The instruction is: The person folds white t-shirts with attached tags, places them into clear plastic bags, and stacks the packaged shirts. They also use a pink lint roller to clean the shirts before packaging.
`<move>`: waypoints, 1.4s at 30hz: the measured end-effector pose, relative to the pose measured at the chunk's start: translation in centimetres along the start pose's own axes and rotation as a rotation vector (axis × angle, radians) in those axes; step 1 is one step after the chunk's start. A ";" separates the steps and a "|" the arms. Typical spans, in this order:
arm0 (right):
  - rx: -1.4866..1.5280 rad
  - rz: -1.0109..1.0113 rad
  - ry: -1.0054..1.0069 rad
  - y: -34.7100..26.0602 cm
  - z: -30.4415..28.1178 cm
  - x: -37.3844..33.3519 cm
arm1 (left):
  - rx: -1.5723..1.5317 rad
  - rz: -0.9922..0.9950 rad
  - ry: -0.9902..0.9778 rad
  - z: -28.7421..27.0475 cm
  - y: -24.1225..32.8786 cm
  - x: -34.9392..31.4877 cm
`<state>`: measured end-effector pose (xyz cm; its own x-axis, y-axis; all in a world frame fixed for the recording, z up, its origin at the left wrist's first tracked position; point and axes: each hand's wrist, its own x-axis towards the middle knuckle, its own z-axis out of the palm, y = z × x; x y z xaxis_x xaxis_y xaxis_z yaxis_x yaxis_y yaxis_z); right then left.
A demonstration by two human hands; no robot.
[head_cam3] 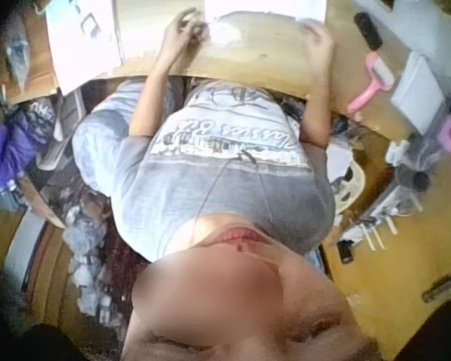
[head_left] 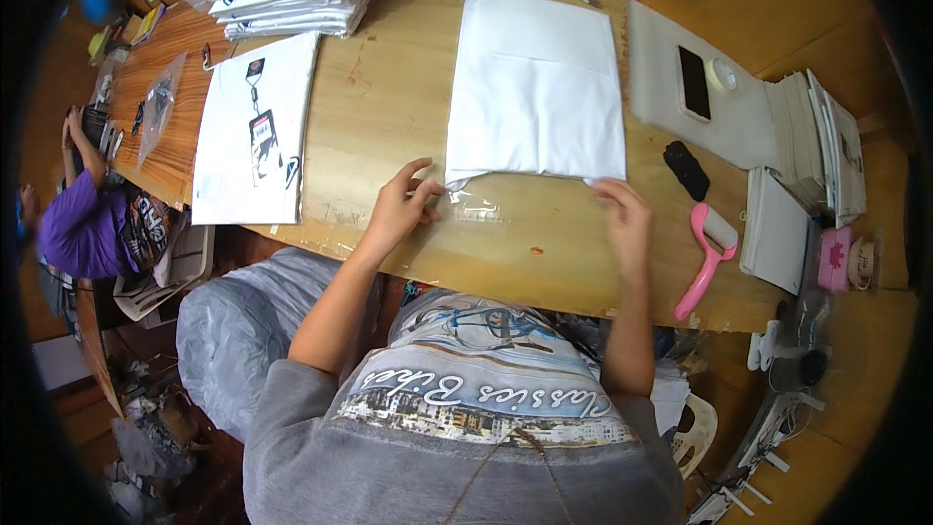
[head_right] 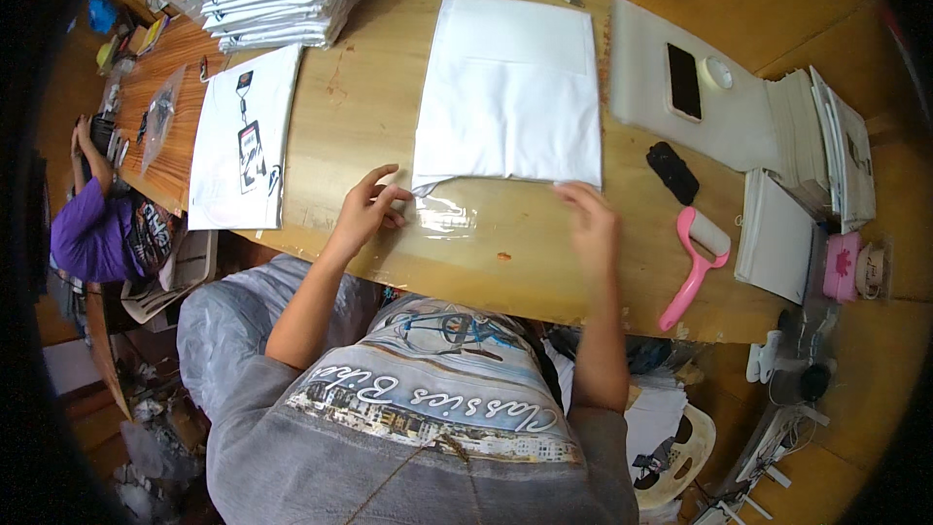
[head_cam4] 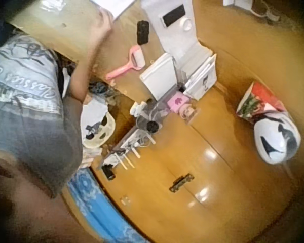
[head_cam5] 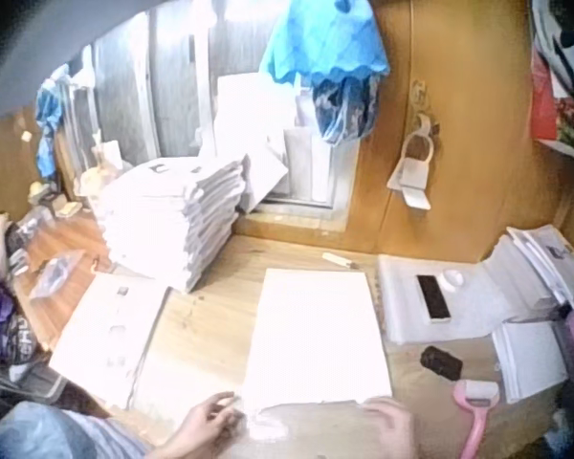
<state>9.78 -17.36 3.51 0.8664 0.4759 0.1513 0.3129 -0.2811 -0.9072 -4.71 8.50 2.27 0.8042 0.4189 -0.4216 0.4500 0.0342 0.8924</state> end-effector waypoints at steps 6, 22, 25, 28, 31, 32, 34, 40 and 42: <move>-0.010 0.047 -0.492 -2.1 12.8 1.7 | 0.026 0.011 -0.047 0.8 0.2 1.8; -0.251 -0.199 -0.379 -2.6 14.1 -0.7 | 0.132 0.077 0.050 0.9 -1.0 2.2; -0.316 -0.228 -0.361 -2.0 11.7 -2.6 | 0.076 0.048 0.043 1.0 -1.0 2.5; -0.451 -0.170 -0.258 -1.0 4.4 -6.1 | 0.141 0.091 0.006 0.3 -1.1 1.8; -0.834 0.106 -0.078 1.5 -5.5 -13.2 | 0.157 0.124 -0.032 0.8 -0.5 0.9; -1.073 0.113 -0.056 1.5 -8.7 -15.7 | 0.169 0.177 -0.036 0.6 -1.1 0.9; -1.465 0.540 -0.281 3.0 -15.4 -22.6 | 0.265 0.264 -0.102 -0.1 -1.2 0.7; -1.291 0.357 -0.209 -2.1 -13.3 -14.3 | 0.866 0.737 -0.174 -0.8 0.9 -0.3; -1.202 -0.034 -0.201 -1.3 -11.5 -8.4 | 1.005 0.942 -0.156 -0.8 1.3 0.1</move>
<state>6.59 -30.62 7.95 0.8087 0.5882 0.0078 0.5871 -0.8078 0.0538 -4.41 9.32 3.51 0.9624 -0.1883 0.1960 -0.2513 -0.8911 0.3779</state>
